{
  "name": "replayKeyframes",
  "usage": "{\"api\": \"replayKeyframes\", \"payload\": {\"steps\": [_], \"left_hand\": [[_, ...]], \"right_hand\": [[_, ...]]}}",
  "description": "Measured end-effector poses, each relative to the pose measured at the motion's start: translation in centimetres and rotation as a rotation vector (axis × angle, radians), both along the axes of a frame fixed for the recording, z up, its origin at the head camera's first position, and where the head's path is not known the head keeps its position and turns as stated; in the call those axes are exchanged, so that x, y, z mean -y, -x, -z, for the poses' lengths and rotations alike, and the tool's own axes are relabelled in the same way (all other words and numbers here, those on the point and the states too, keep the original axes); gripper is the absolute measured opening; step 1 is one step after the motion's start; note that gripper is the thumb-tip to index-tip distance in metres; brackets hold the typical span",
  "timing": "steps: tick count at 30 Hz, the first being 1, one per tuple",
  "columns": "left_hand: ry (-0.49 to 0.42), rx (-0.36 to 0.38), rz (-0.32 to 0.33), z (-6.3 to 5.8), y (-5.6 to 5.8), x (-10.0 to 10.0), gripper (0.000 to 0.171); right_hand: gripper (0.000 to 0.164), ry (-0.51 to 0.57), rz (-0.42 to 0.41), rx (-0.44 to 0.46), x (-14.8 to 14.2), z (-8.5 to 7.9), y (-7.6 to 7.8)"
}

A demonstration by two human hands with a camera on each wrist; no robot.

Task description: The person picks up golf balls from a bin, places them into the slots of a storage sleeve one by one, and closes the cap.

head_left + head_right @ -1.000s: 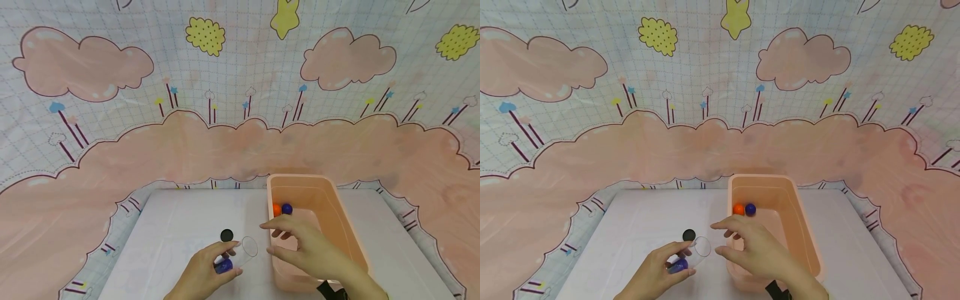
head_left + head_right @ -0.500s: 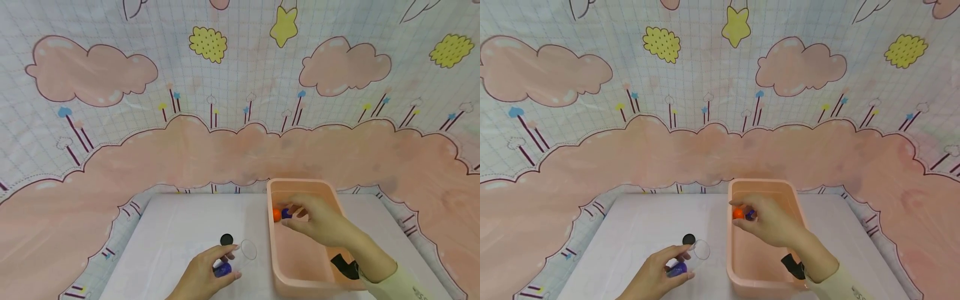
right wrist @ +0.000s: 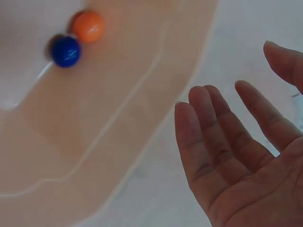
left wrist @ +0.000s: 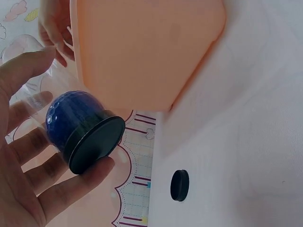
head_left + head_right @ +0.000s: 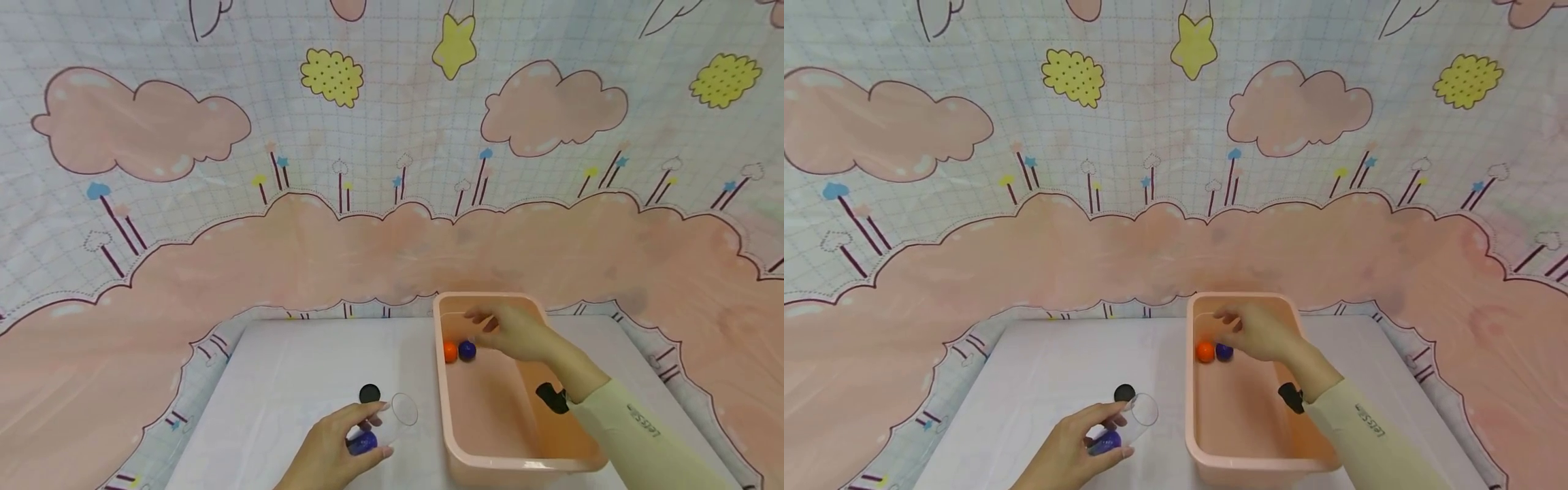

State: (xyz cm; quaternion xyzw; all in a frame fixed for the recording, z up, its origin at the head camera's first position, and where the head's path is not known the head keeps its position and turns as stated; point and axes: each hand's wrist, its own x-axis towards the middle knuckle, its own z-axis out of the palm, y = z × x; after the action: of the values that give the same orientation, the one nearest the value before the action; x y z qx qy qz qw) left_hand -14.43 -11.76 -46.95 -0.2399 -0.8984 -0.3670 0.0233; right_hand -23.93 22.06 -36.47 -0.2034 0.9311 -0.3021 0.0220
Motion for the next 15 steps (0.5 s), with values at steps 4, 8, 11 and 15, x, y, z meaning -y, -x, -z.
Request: {"api": "replayKeyframes", "payload": {"steps": [4, 8, 11, 15], "left_hand": [[0.008, -0.001, -0.005, 0.2, 0.0, 0.1, 0.058], [0.016, 0.032, -0.014, 0.2, 0.1, 0.2, 0.059], [-0.005, 0.048, -0.003, 0.3, 0.2, 0.3, 0.058], [-0.018, -0.003, 0.014, 0.6, 0.4, 0.4, 0.056]], "right_hand": [[0.036, -0.021, 0.054, 0.039, -0.4, 1.4, 1.6], [0.038, -0.056, 0.101, 0.075, -0.5, 2.8, 3.1], [0.038, -0.081, 0.119, 0.111, -0.3, 3.6, 4.1], [0.04, -0.132, 0.124, 0.164, 0.0, 4.7, 5.3]]}}
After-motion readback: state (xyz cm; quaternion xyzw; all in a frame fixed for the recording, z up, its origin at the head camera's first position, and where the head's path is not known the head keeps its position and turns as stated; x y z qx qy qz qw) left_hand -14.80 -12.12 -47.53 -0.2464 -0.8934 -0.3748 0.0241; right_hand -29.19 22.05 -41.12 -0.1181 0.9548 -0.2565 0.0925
